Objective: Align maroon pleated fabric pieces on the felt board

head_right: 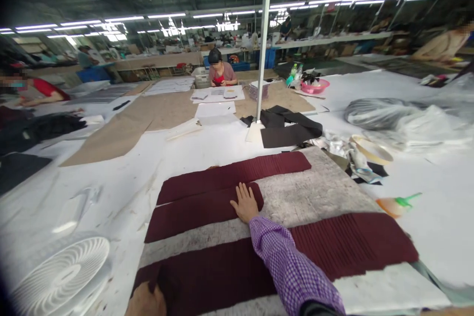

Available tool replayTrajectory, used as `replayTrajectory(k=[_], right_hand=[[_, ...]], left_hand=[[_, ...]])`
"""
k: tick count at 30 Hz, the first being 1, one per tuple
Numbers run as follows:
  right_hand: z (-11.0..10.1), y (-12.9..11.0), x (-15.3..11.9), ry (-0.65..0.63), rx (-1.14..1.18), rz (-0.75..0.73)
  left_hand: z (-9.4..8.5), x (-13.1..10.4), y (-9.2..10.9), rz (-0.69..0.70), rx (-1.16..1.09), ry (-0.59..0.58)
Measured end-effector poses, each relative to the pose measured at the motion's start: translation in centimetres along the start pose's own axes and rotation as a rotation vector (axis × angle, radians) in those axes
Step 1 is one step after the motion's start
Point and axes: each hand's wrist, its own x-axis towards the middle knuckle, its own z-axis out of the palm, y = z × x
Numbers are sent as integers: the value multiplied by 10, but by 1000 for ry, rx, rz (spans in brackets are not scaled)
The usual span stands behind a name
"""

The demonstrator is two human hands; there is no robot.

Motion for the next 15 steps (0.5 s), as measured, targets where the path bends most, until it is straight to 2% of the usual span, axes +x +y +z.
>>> replayTrajectory(k=[2,5,7,10,13,15], right_hand=[[1,18,-10,-12,-19,28],[-4,33,-15,-46,-16,25],[-16,42,-16,-54,1,63],[-41,55,-20,-27,34,199],[-59,48,-32,-14,114,282],[-65,26,-49,-11,205,304]], left_hand=[[-1,1,0,-8,-22,-12],[-6,1,3,-22,-44,-14],[-11,-2,5,-23,-61,-10],[-17,-7,8,-36,-111,-17],[-23,-9,10,-75,-208,-56],[-30,-5,7,-106,-310,-114]])
